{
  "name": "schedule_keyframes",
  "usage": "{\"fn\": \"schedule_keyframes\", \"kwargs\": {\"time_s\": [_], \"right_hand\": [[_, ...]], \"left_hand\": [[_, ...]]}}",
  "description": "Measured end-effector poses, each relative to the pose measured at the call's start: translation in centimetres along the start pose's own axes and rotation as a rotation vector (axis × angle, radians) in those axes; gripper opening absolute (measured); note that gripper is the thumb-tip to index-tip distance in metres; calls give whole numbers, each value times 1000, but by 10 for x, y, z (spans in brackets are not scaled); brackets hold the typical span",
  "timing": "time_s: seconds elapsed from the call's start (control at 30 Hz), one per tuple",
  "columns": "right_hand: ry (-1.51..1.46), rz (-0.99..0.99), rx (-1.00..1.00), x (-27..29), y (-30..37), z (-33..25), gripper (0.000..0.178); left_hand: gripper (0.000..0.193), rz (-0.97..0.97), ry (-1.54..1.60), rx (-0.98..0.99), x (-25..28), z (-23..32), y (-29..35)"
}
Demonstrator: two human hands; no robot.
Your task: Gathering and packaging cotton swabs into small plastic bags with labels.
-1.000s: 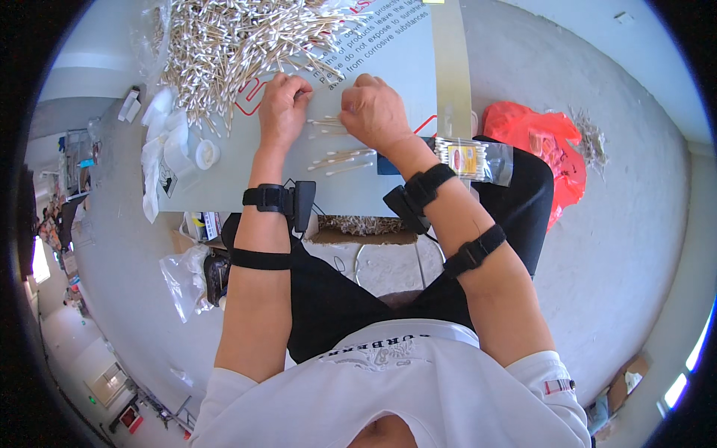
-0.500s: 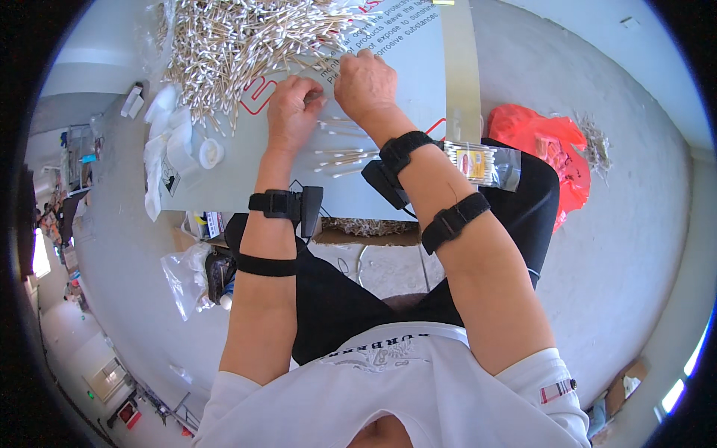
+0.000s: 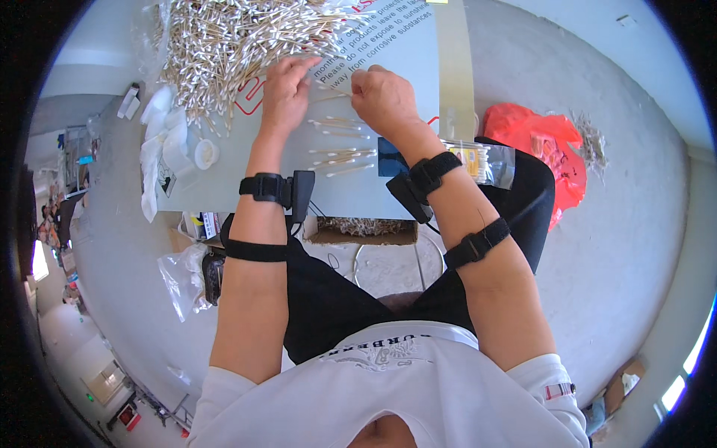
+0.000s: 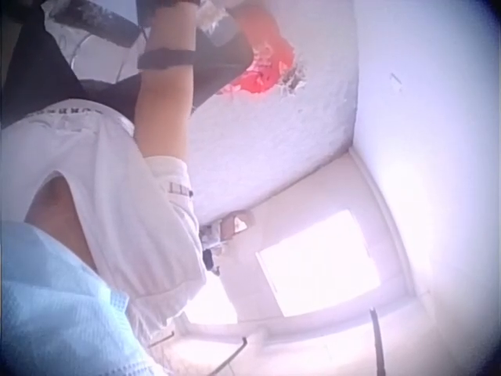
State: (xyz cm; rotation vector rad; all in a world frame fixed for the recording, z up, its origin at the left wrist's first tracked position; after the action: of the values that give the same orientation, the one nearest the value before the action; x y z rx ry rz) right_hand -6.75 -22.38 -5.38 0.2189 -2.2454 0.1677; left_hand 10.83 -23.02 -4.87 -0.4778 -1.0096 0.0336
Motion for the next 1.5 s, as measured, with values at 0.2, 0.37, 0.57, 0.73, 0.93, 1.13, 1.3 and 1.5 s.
{"fn": "schedule_keyframes", "kwargs": {"time_s": [0.2,0.37,0.57,0.73,0.93,1.13,1.3,1.5], "right_hand": [[-40,4,186,3,10,-6,4],[-250,83,178,10,33,8,5],[-673,283,-4,9,85,8,17],[-860,428,-85,-2,103,7,26],[-926,425,-83,-11,91,8,31],[-786,295,-123,9,89,25,22],[-343,39,-9,33,87,23,17],[-10,60,156,25,78,20,8]], "left_hand": [[35,-149,-126,-155,-2,35,34],[63,-256,-198,-7,-11,73,82],[69,-225,-199,46,-18,102,103],[61,158,233,191,-5,84,100],[55,273,643,348,-15,87,96],[56,270,730,321,-14,91,96],[67,-79,147,77,-12,96,100],[73,-267,-159,37,-25,105,102]]}}
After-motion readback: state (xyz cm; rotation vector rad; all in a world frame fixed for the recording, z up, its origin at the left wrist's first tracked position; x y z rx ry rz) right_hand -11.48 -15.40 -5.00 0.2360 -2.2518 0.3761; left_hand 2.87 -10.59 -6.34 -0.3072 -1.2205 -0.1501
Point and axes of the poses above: each hand's wrist, its own y-axis away from the middle knuckle, its own x-axis out of the back of the hand, z = x × y, the point moved 5 cm from there along -y, towards the middle knuckle, and after that the axes turned 4 degrees about -x, right-handed, at the moved point
